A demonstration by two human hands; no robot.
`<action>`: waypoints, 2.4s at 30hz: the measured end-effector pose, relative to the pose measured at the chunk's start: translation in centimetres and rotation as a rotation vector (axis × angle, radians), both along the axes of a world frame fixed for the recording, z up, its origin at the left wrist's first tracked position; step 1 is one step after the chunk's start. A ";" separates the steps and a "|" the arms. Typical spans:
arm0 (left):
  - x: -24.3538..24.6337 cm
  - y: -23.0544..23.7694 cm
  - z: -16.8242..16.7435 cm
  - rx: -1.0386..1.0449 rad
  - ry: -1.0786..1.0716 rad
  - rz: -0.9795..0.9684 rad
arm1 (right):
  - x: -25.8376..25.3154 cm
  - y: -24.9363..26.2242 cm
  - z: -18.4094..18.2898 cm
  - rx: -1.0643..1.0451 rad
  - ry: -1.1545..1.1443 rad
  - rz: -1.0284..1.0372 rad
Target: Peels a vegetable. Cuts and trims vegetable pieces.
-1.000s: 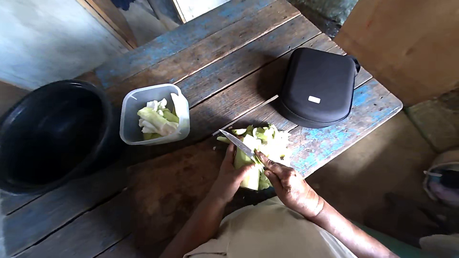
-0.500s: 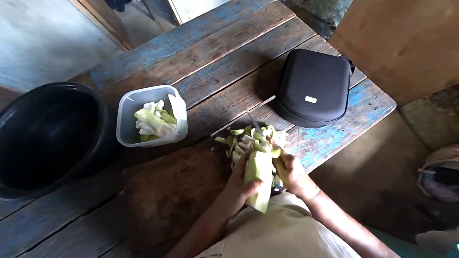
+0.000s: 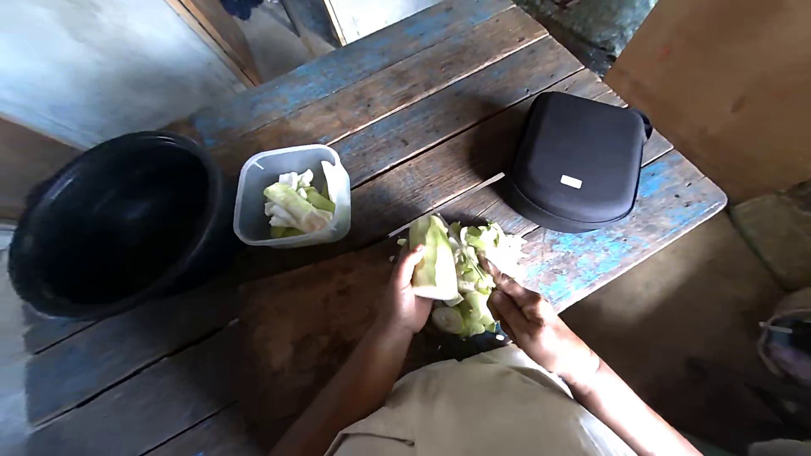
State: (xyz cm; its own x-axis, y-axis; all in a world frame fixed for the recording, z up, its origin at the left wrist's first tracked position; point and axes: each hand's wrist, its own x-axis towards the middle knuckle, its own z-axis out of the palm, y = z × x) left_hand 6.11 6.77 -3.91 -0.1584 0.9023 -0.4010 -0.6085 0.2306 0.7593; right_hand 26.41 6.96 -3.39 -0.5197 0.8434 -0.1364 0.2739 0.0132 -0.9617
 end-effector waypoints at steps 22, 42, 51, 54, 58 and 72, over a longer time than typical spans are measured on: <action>1.2 2.1 -1.3 0.127 0.079 0.240 | -1.7 -2.0 0.0 0.545 -0.318 -0.035; 0.4 2.8 -1.5 0.199 0.148 0.232 | -0.6 -1.7 -0.3 0.496 -0.225 0.025; 1.5 1.6 -1.5 0.186 0.140 0.170 | -1.8 -1.8 -0.4 0.523 -0.259 -0.042; 2.0 0.9 -1.7 0.164 0.148 0.128 | -1.9 -1.6 -0.4 0.526 -0.244 -0.050; 2.7 -0.1 -1.4 0.124 0.156 0.050 | -2.1 -1.0 -0.6 0.451 -0.212 -0.102; -0.9 1.5 -1.3 0.168 0.158 0.039 | -1.1 1.0 -1.2 0.023 -0.023 -0.079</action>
State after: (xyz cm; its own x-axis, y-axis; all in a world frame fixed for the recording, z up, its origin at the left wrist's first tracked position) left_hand 5.20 8.24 -5.16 -0.2438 0.9462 -0.2129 -0.4850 0.0712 0.8716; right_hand 25.28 7.96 -4.59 -0.4487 0.8845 -0.1276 0.2971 0.0130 -0.9548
